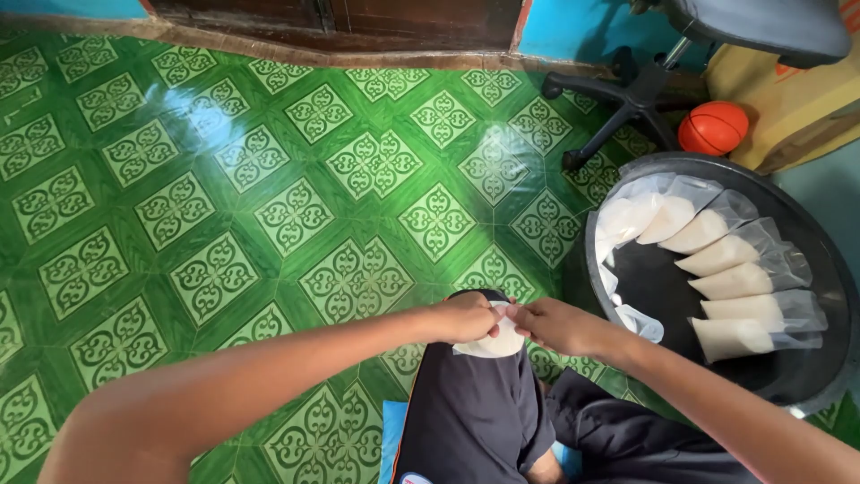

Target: Sealing liquid-filled plastic bags by twisting and tying the tops into knots.

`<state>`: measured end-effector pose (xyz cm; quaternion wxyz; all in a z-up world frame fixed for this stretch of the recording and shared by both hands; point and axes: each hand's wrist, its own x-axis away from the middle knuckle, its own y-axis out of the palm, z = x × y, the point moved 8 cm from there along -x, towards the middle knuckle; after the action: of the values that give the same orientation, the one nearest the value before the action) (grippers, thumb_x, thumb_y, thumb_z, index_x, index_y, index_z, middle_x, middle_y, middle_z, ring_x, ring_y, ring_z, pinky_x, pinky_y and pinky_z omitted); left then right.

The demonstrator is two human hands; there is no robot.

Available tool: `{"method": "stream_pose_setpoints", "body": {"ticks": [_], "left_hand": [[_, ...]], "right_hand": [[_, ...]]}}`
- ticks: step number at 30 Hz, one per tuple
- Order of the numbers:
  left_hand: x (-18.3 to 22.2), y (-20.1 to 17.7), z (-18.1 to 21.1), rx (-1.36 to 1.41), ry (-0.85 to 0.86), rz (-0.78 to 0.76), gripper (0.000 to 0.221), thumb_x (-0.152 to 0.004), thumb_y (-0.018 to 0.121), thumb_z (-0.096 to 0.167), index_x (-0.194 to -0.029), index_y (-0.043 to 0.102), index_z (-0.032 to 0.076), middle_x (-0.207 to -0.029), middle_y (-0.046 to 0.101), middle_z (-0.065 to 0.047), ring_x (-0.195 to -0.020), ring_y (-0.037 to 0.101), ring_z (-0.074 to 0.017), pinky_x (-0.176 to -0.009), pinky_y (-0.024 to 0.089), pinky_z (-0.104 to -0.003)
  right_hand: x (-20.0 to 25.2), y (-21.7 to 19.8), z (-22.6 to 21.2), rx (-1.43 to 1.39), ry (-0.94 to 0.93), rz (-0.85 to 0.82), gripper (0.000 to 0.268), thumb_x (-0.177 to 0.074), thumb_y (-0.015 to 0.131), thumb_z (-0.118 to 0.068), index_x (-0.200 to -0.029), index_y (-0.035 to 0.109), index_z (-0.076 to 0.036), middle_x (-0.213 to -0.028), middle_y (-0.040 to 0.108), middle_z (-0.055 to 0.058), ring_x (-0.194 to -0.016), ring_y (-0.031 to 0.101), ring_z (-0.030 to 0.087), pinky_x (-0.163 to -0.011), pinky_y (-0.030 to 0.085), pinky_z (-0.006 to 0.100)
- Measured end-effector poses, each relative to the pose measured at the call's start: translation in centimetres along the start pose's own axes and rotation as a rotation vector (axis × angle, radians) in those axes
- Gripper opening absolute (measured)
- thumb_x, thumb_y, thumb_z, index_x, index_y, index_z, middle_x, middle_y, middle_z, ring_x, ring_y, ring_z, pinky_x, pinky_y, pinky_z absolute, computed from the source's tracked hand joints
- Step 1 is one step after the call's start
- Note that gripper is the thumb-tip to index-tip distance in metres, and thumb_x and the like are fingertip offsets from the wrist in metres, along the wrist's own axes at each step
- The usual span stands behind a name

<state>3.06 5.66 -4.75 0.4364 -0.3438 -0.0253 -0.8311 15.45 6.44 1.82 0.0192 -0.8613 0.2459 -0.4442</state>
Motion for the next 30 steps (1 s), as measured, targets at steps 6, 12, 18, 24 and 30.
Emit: {"method": "stream_pose_setpoints", "body": {"ticks": [6, 12, 18, 24, 30], "left_hand": [[-0.9, 1.3, -1.0, -0.066, 0.041, 0.106, 0.03, -0.078, 0.047, 0.039, -0.066, 0.072, 0.026, -0.06, 0.059, -0.002, -0.064, 0.063, -0.0183, -0.056, 0.047, -0.029], [1.4, 1.4, 0.1, -0.114, -0.008, 0.091, 0.044, -0.08, 0.047, 0.035, -0.105, 0.073, 0.011, -0.099, 0.07, -0.014, -0.108, 0.065, -0.0312, -0.091, 0.051, -0.042], [3.1, 1.4, 1.5, -0.108, 0.023, 0.104, 0.05, -0.087, 0.039, 0.03, -0.114, 0.069, 0.002, -0.105, 0.069, -0.021, -0.114, 0.062, -0.0379, -0.094, 0.05, -0.048], [3.8, 1.1, 2.0, -0.104, 0.018, 0.146, 0.046, -0.086, 0.041, 0.029, -0.107, 0.071, 0.0, -0.107, 0.07, -0.023, -0.115, 0.061, -0.0402, -0.098, 0.048, -0.048], [1.1, 1.8, -0.8, -0.087, 0.027, 0.199, 0.039, -0.082, 0.046, 0.034, -0.093, 0.075, 0.01, -0.1, 0.072, -0.017, -0.11, 0.064, -0.0368, -0.091, 0.052, -0.045]], "right_hand": [[-1.0, 0.2, 2.1, -0.011, 0.058, 0.138, 0.046, -0.1, 0.044, -0.045, -0.073, 0.06, -0.011, -0.056, 0.044, -0.003, -0.049, 0.041, 0.009, -0.043, 0.036, 0.024], [-2.8, 0.5, 4.5, 0.014, 0.083, 0.197, 0.048, -0.099, 0.046, -0.048, -0.08, 0.064, -0.008, -0.063, 0.052, 0.004, -0.058, 0.052, 0.014, -0.048, 0.044, 0.026], [-2.2, 0.6, 4.5, 0.049, 0.147, 0.225, 0.045, -0.096, 0.047, -0.049, -0.084, 0.067, -0.01, -0.067, 0.058, 0.003, -0.064, 0.057, 0.014, -0.049, 0.05, 0.027], [-0.7, 1.1, 2.8, -0.12, 0.145, 0.183, 0.038, -0.096, 0.047, -0.033, -0.074, 0.06, -0.006, -0.057, 0.044, 0.002, -0.047, 0.042, 0.011, -0.038, 0.036, 0.021], [-1.5, 1.5, 3.3, -0.205, 0.142, 0.146, 0.035, -0.095, 0.052, -0.03, -0.073, 0.059, -0.004, -0.056, 0.04, 0.002, -0.044, 0.035, 0.01, -0.035, 0.029, 0.021]]}}
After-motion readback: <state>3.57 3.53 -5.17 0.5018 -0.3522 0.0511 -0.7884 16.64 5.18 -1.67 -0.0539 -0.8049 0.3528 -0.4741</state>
